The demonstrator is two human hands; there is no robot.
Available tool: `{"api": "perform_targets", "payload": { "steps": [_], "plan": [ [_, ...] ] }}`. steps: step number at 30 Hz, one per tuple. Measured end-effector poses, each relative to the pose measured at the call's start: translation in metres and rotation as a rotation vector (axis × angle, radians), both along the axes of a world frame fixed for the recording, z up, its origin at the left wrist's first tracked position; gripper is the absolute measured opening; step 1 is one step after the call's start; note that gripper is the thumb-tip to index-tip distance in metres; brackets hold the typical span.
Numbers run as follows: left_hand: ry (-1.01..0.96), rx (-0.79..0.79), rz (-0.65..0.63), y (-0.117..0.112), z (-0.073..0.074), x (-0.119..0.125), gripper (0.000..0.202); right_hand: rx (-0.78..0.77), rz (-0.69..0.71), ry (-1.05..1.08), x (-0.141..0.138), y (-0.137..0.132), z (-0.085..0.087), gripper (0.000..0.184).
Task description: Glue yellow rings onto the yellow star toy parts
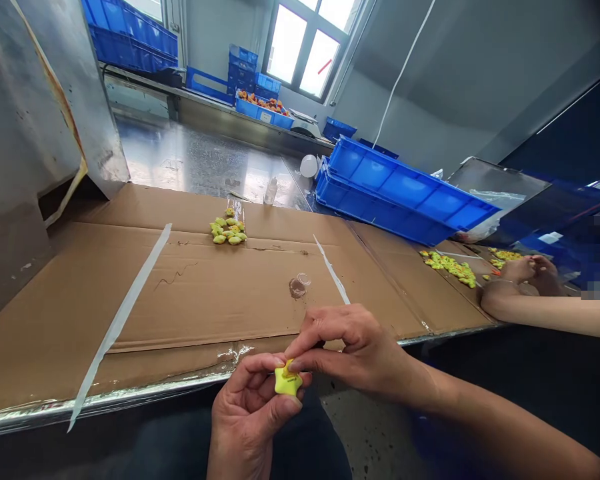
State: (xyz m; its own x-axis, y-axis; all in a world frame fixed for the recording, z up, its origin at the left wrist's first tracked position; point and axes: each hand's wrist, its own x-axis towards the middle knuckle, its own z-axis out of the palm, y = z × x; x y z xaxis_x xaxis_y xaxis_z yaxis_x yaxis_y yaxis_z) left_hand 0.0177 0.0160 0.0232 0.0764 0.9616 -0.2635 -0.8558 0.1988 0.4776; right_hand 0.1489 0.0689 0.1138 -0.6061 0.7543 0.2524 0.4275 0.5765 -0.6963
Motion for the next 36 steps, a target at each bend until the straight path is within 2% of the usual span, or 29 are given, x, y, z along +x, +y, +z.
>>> {"api": "perform_targets", "payload": {
  "steps": [14,21,27,29,32,36],
  "plan": [
    [0.072,0.034,0.013,-0.002,0.003,-0.003,0.027,-0.013,0.049,-0.058,0.000,-0.002,0.005,0.014],
    [0.090,0.010,0.018,-0.005,0.002,-0.002,0.026,0.028,0.061,-0.051,-0.001,-0.006,-0.001,0.022],
    [0.068,0.009,0.023,-0.003,0.001,-0.004,0.026,0.027,0.034,-0.026,-0.003,-0.004,-0.004,0.019],
    [0.054,0.007,0.005,-0.001,0.002,-0.007,0.029,-0.049,0.015,0.039,-0.003,-0.003,-0.005,0.017],
    [0.020,-0.023,-0.042,0.000,0.006,-0.011,0.032,-0.270,-0.031,0.220,-0.004,-0.004,-0.009,0.030],
    [-0.060,-0.078,-0.109,-0.001,0.009,-0.014,0.030,-0.482,-0.097,0.418,-0.008,-0.008,-0.014,0.025]
  ]
}}
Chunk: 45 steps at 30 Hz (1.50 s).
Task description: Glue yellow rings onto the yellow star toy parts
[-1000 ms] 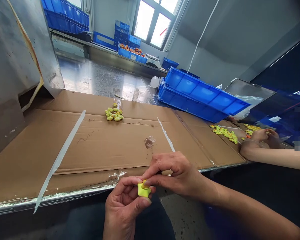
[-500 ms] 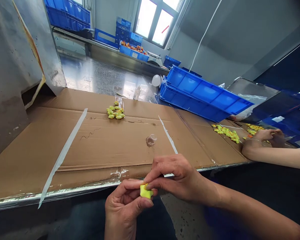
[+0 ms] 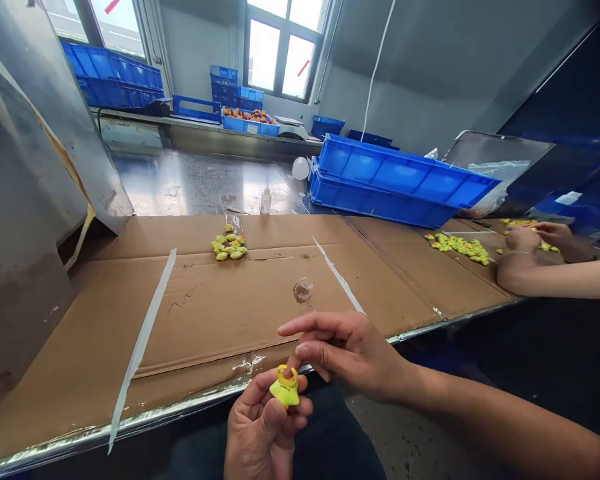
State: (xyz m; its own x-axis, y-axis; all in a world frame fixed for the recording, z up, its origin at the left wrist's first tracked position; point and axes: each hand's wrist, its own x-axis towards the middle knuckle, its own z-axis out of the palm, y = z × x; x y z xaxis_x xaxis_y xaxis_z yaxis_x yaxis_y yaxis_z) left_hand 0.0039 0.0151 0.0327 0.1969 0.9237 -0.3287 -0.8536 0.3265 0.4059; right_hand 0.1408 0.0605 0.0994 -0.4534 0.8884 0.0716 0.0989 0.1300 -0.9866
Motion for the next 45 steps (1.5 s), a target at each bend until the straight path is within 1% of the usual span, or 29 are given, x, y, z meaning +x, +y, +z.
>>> {"api": "perform_targets", "payload": {
  "steps": [3,5,6,7,9,11,12,15,17,19,20,23,24,25,27,28,30,32,33,35,36,37,40,45],
  "plan": [
    [-0.046,-0.015,-0.051,-0.002,-0.002,-0.002,0.029,-0.042,-0.006,0.058,-0.001,-0.004,-0.004,0.024],
    [-0.101,0.016,-0.089,-0.003,-0.006,-0.004,0.026,-0.021,-0.012,0.036,0.000,-0.006,-0.005,0.021],
    [-0.141,0.048,-0.115,-0.004,-0.009,-0.005,0.024,0.015,-0.010,0.015,0.001,-0.007,-0.006,0.020],
    [-0.186,0.089,-0.142,-0.005,-0.013,-0.006,0.021,0.075,-0.010,-0.013,0.002,-0.008,-0.006,0.019],
    [-0.282,0.191,-0.206,-0.006,-0.020,-0.008,0.019,0.257,-0.002,-0.075,0.004,-0.010,-0.006,0.016],
    [-0.374,0.285,-0.274,-0.007,-0.029,-0.010,0.021,0.439,0.028,-0.125,0.006,-0.011,-0.004,0.013],
    [-0.415,0.321,-0.306,-0.007,-0.034,-0.011,0.024,0.504,0.048,-0.135,0.006,-0.012,-0.003,0.012],
    [-0.481,0.360,-0.380,-0.005,-0.042,-0.013,0.025,0.606,0.089,-0.129,0.007,-0.015,-0.001,0.014],
    [-0.465,0.328,-0.386,-0.004,-0.041,-0.013,0.021,0.646,0.086,-0.120,0.007,-0.014,-0.003,0.015],
    [-0.392,0.263,-0.347,-0.003,-0.034,-0.013,0.018,0.630,0.069,-0.102,0.008,-0.012,-0.007,0.015],
    [-0.334,0.224,-0.307,-0.003,-0.029,-0.012,0.019,0.591,0.068,-0.076,0.009,-0.011,-0.009,0.016],
    [-0.090,0.121,-0.127,-0.003,-0.014,-0.006,0.028,0.410,0.050,0.046,0.011,-0.008,-0.018,0.021],
    [-0.003,0.098,-0.054,-0.003,-0.010,-0.004,0.030,0.382,0.014,0.080,0.012,-0.009,-0.020,0.022],
    [0.079,0.086,0.020,-0.003,-0.008,-0.002,0.032,0.390,-0.035,0.094,0.013,-0.011,-0.022,0.022],
    [0.214,0.101,0.157,-0.003,-0.006,0.002,0.034,0.512,-0.119,0.060,0.014,-0.018,-0.022,0.023],
    [0.270,0.128,0.226,-0.003,-0.007,0.003,0.034,0.600,-0.121,0.021,0.014,-0.022,-0.022,0.025],
    [0.372,0.217,0.358,-0.003,-0.009,0.004,0.032,0.746,-0.079,-0.071,0.013,-0.031,-0.020,0.029],
    [0.479,0.353,0.454,-0.004,-0.013,0.003,0.027,0.817,-0.055,-0.157,0.011,-0.038,-0.018,0.031],
    [0.532,0.439,0.479,-0.004,-0.015,0.001,0.026,0.834,-0.062,-0.191,0.010,-0.041,-0.018,0.031],
    [0.616,0.618,0.484,-0.004,-0.019,-0.002,0.029,0.855,-0.089,-0.246,0.008,-0.044,-0.019,0.031],
    [0.645,0.684,0.483,-0.004,-0.020,-0.003,0.031,0.866,-0.100,-0.268,0.007,-0.045,-0.020,0.031],
    [0.667,0.716,0.492,-0.005,-0.021,-0.004,0.033,0.877,-0.113,-0.283,0.007,-0.046,-0.021,0.030],
    [0.735,0.693,0.547,-0.009,-0.021,-0.004,0.033,0.901,-0.115,-0.305,0.008,-0.047,-0.023,0.028],
    [0.895,0.766,0.585,-0.018,-0.024,0.001,0.032,0.900,-0.004,-0.276,0.010,-0.045,-0.021,0.026]
  ]
}}
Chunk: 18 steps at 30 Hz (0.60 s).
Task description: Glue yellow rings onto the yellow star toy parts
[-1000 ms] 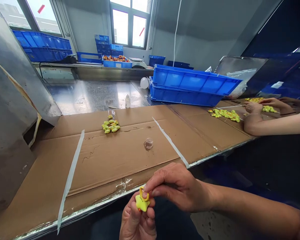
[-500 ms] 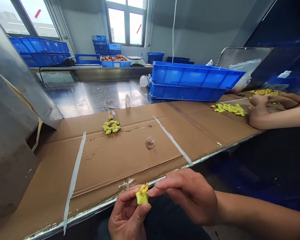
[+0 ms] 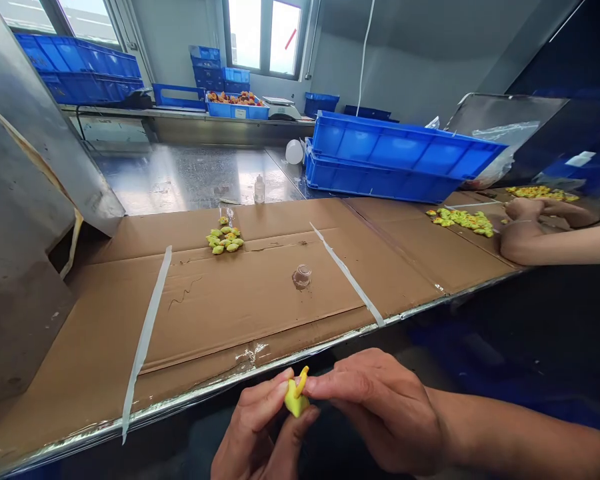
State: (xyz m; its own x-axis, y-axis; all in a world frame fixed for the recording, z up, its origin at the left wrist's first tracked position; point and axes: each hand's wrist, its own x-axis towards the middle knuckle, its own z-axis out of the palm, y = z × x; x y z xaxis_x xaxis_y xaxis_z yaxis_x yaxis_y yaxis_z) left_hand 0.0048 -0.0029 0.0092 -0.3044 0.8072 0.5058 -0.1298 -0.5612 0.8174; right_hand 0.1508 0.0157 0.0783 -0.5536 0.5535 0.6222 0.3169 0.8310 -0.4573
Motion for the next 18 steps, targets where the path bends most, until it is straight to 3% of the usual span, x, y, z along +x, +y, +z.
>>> {"api": "perform_targets", "payload": {
  "steps": [4,9,15,18],
  "plan": [
    [0.083,0.060,0.061,0.003,-0.004,-0.007,0.031,0.009,0.017,0.022,-0.002,0.003,-0.002,0.026],
    [0.321,0.229,0.029,0.012,-0.003,-0.024,0.056,0.017,-0.007,0.040,-0.004,0.005,-0.014,0.032],
    [0.012,-0.038,0.119,0.005,0.003,-0.007,0.032,0.022,-0.049,0.103,-0.005,0.001,-0.022,0.035],
    [-0.027,-0.065,0.104,0.003,0.002,-0.001,0.028,0.002,-0.081,0.076,-0.006,-0.001,-0.021,0.037]
  ]
}}
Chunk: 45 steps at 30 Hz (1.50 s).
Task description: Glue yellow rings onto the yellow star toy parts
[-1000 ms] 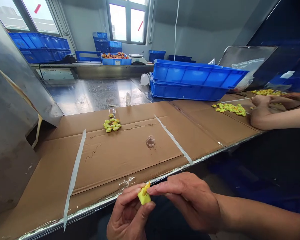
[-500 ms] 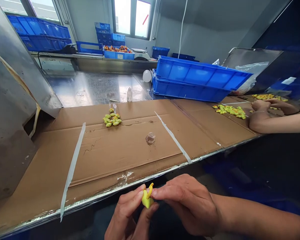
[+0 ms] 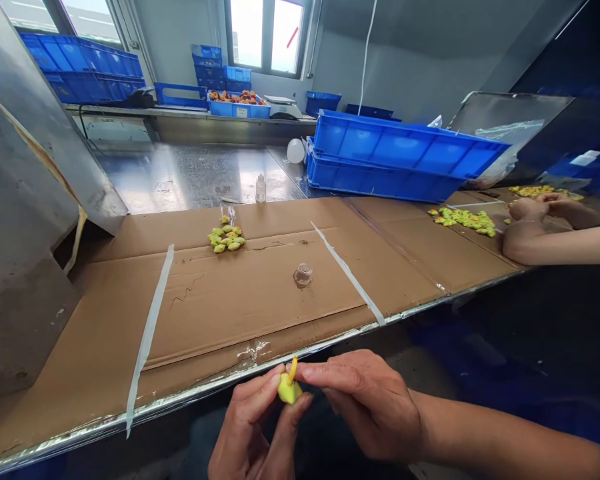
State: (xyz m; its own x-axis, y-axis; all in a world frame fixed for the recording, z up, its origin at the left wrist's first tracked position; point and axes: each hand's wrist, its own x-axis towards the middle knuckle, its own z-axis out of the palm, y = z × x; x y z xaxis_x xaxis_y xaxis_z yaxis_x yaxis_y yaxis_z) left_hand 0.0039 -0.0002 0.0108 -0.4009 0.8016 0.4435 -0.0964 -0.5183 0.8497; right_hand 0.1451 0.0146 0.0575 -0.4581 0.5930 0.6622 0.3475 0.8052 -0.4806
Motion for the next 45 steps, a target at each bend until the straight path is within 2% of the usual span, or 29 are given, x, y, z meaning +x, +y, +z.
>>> {"api": "perform_targets", "payload": {
  "steps": [3,7,11,14,16,19,21,23,26,32,36,38,42,45],
  "plan": [
    [0.041,0.020,0.033,0.000,-0.004,-0.001,0.027,-0.007,0.019,-0.014,0.000,0.000,0.003,0.037],
    [0.100,0.066,0.081,-0.003,-0.004,-0.001,0.032,-0.017,0.124,-0.012,0.000,0.003,0.006,0.036],
    [-0.084,-0.062,0.033,-0.002,0.006,0.001,0.024,0.040,0.099,-0.051,-0.004,0.005,0.010,0.035],
    [-0.394,-0.292,-0.106,0.001,0.013,0.001,0.025,0.056,0.071,-0.114,-0.006,0.002,0.015,0.040],
    [-0.627,-0.468,-0.237,0.003,0.014,-0.001,0.029,0.032,0.061,-0.057,-0.007,0.000,0.016,0.041],
    [-0.872,-0.662,-0.486,0.003,0.005,-0.006,0.030,-0.155,-0.040,0.139,-0.007,-0.002,0.012,0.033],
    [-0.945,-0.695,-0.663,0.001,-0.004,-0.010,0.027,-0.336,-0.075,0.263,-0.007,0.000,0.005,0.026],
    [-0.980,-0.673,-0.790,-0.001,-0.013,-0.013,0.022,-0.453,-0.041,0.319,-0.008,0.002,-0.001,0.022],
    [-0.988,-0.654,-0.864,-0.002,-0.019,-0.014,0.020,-0.457,-0.015,0.323,-0.009,0.005,-0.005,0.020],
    [-0.994,-0.705,-0.847,-0.003,-0.009,-0.010,0.022,-0.309,-0.006,0.243,-0.004,0.005,-0.001,0.020],
    [-0.939,-0.743,-0.808,-0.004,-0.001,-0.009,0.023,-0.175,0.002,0.170,-0.002,0.002,0.000,0.019],
    [-0.895,-0.754,-0.780,-0.004,0.003,-0.009,0.025,-0.162,0.013,0.149,0.000,0.001,-0.002,0.020],
    [-0.753,-0.688,-0.658,-0.002,0.011,-0.011,0.033,-0.351,0.037,0.300,0.005,0.001,-0.010,0.023],
    [-0.642,-0.573,-0.424,-0.007,0.013,-0.023,0.039,-0.465,-0.088,0.459,0.006,-0.002,-0.017,0.023]
  ]
}}
